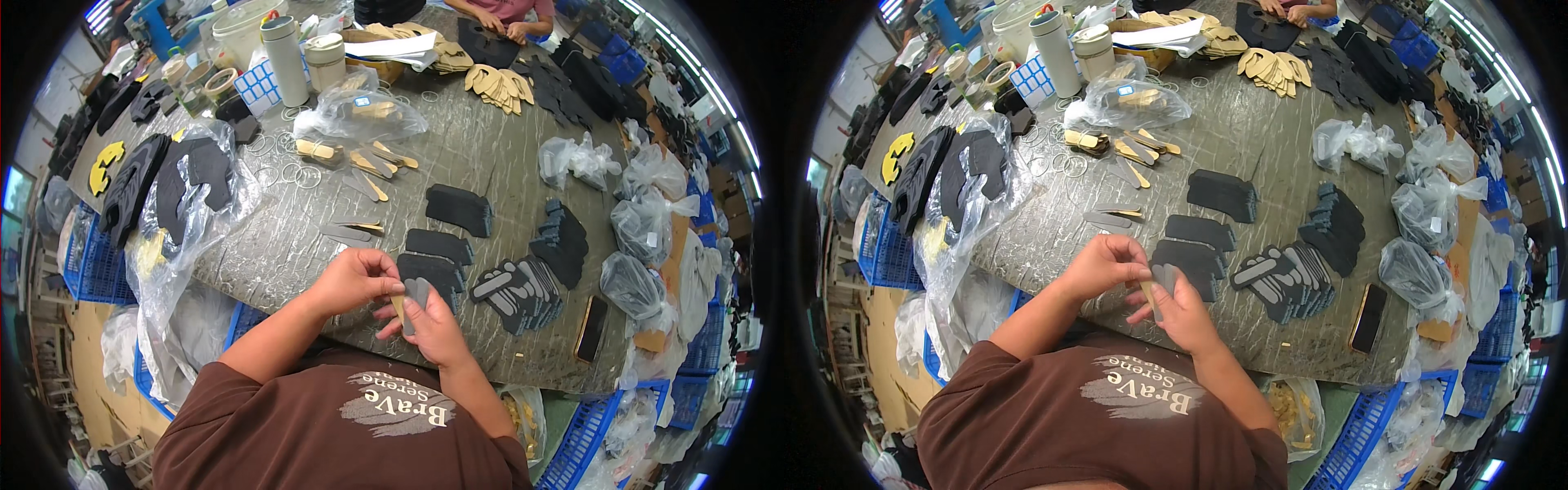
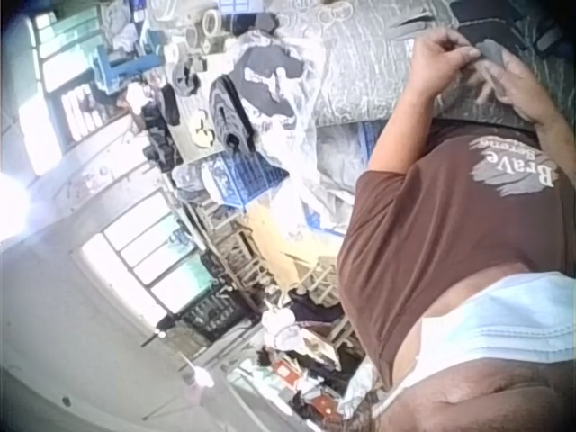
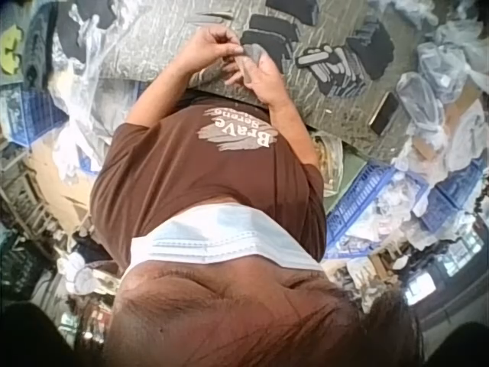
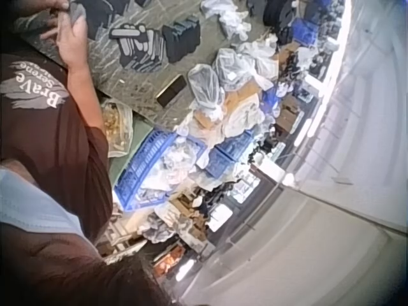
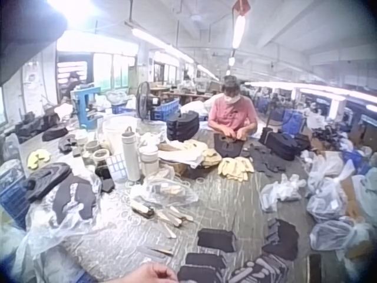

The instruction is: Applying small adhesive or reinforcement strips to black fabric shoe upper components.

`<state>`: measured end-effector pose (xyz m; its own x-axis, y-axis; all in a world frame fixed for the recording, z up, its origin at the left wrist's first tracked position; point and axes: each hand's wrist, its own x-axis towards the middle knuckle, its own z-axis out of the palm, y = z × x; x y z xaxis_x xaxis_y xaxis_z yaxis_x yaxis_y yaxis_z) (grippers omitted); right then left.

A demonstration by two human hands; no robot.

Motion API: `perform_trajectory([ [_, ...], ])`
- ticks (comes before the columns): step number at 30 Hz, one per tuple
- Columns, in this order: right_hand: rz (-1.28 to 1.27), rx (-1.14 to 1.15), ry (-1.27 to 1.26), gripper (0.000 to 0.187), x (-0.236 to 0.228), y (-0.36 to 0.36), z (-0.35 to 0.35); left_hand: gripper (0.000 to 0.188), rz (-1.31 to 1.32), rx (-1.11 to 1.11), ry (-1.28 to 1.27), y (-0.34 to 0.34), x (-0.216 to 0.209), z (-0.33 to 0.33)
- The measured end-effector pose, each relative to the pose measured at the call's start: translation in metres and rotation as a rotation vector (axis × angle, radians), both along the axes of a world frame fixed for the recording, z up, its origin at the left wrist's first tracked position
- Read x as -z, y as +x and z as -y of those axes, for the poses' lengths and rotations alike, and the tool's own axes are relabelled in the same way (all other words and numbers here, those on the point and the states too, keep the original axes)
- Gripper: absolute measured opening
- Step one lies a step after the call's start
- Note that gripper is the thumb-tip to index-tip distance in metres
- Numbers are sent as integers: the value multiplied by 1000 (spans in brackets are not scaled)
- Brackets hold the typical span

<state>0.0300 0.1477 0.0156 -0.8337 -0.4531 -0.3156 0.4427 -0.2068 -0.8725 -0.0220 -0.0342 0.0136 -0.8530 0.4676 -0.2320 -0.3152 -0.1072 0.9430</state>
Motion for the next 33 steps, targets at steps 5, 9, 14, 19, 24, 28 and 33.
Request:
perform_trajectory([
  [5,77,368,-81,19,13,-4,-4,7,-28,-314,-57,-2,-2,-1],
  [9,248,354,-454,25,19,-3,-6,11,-761,-464,-338,9,-9,-7],
  [14,327,369,-500,49,3,0,9,23,-1437,-175,-451,27,-9,-17],
  [19,369,191,-808,63,37,-3,-17,19,-1360,-159,-239,20,-14,-6],
  [24,532,-173,-730,68,24,3,-19,12,-1028,341,27,-1,-40,14],
  [28,202,-411,-482,48,9,8,-10,9,-947,618,-60,-10,-53,18],
  [33,144,-146,-339,6,15,14,-2,37,-989,505,-254,-11,-50,13],
])
